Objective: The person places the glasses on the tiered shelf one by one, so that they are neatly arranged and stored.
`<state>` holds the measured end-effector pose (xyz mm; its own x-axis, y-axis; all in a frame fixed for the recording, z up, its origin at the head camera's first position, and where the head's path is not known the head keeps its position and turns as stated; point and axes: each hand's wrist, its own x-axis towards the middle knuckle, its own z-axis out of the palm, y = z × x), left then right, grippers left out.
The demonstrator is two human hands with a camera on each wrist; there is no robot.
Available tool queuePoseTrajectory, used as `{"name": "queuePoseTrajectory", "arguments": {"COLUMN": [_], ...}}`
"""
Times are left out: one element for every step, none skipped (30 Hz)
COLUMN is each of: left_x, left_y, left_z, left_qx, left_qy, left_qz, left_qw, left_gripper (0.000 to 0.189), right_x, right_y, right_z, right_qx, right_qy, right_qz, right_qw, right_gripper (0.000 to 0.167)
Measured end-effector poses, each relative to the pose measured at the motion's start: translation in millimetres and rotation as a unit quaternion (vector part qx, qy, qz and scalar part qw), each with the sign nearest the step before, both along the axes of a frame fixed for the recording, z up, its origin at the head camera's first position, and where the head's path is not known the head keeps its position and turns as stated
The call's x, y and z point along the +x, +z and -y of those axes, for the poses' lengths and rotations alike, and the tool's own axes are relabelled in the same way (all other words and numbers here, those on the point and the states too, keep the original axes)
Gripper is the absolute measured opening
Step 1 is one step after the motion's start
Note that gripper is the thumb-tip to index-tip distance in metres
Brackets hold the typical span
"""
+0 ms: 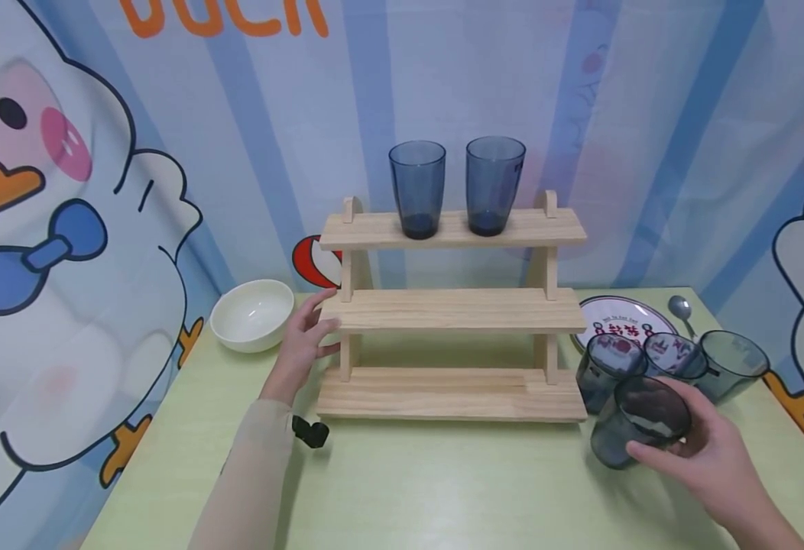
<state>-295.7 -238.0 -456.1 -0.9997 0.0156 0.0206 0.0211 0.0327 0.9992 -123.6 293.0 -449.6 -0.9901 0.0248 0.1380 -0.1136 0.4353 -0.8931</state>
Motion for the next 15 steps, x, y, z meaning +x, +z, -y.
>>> {"name": "queuePoseTrajectory", "arguments": {"left_x": [0.0,0.0,-0.3,-0.2,-0.3,-0.4,-0.5,-0.7,-0.6,-0.5,0.0,0.5,0.9,1.3,1.7], "left_y": [0.0,-0.1,-0.5,-0.3,-0.2,0.1,0.6,1.1,1.6,2.1,2.6,3.0,3.2,3.1,2.9], "left_z": [-0.2,-0.2,-0.2,-0.4,-0.4,-0.4,-0.4,-0.4,-0.4,-0.5,-0.4,-0.5,-0.5,-0.5,-0.4], "left_qx": [0.000,0.001,0.001,0.002,0.003,0.003,0.003,0.004,0.005,0.006,0.007,0.007,0.007,0.008,0.007], "left_qy": [0.000,-0.001,-0.001,-0.002,-0.002,-0.003,-0.003,-0.004,-0.004,-0.004,-0.004,-0.003,-0.003,-0.003,-0.003], "left_qz": [0.001,0.001,0.001,0.001,0.001,0.000,0.001,0.001,0.002,0.003,0.004,0.006,0.008,0.010,0.012], "left_qw": [1.0000,1.0000,1.0000,1.0000,1.0000,1.0000,1.0000,1.0000,1.0000,1.0000,1.0000,1.0000,0.9999,0.9999,0.9999], "left_gripper": [0.060,0.060,0.060,0.060,0.060,0.060,0.060,0.060,0.061,0.060,0.061,0.060,0.060,0.060,0.060], "right_x": [0.1,0.1,0.0,-0.4,-0.9,-1.7,-2.6,-3.4,-4.5,-5.7,-6.8,-8.1,-9.5,-11.0,-12.8], "right_y": [3.0,5.9,8.8,11.6,14.4,17.2,19.9,22.8,25.8,28.8,31.9,34.7,37.7,40.6,43.2], "right_z": [0,1,2,2,3,5,6,8,10,13,15,18,20,23,26], "right_qx": [0.001,-0.003,-0.005,-0.015,-0.028,-0.032,-0.037,-0.037,-0.034,-0.032,-0.022,-0.009,-0.006,-0.009,-0.021], "right_qy": [0.003,0.007,0.011,0.017,0.022,0.024,0.026,0.026,0.024,0.023,0.018,0.013,0.011,0.011,0.015], "right_qz": [-0.005,-0.010,-0.016,-0.023,-0.030,-0.038,-0.045,-0.050,-0.053,-0.054,-0.055,-0.056,-0.057,-0.060,-0.062], "right_qw": [1.0000,0.9999,0.9998,0.9995,0.9989,0.9985,0.9980,0.9977,0.9977,0.9978,0.9981,0.9983,0.9983,0.9981,0.9977], "right_gripper": [0.086,0.085,0.084,0.083,0.082,0.082,0.082,0.083,0.083,0.084,0.084,0.085,0.085,0.084,0.083]}}
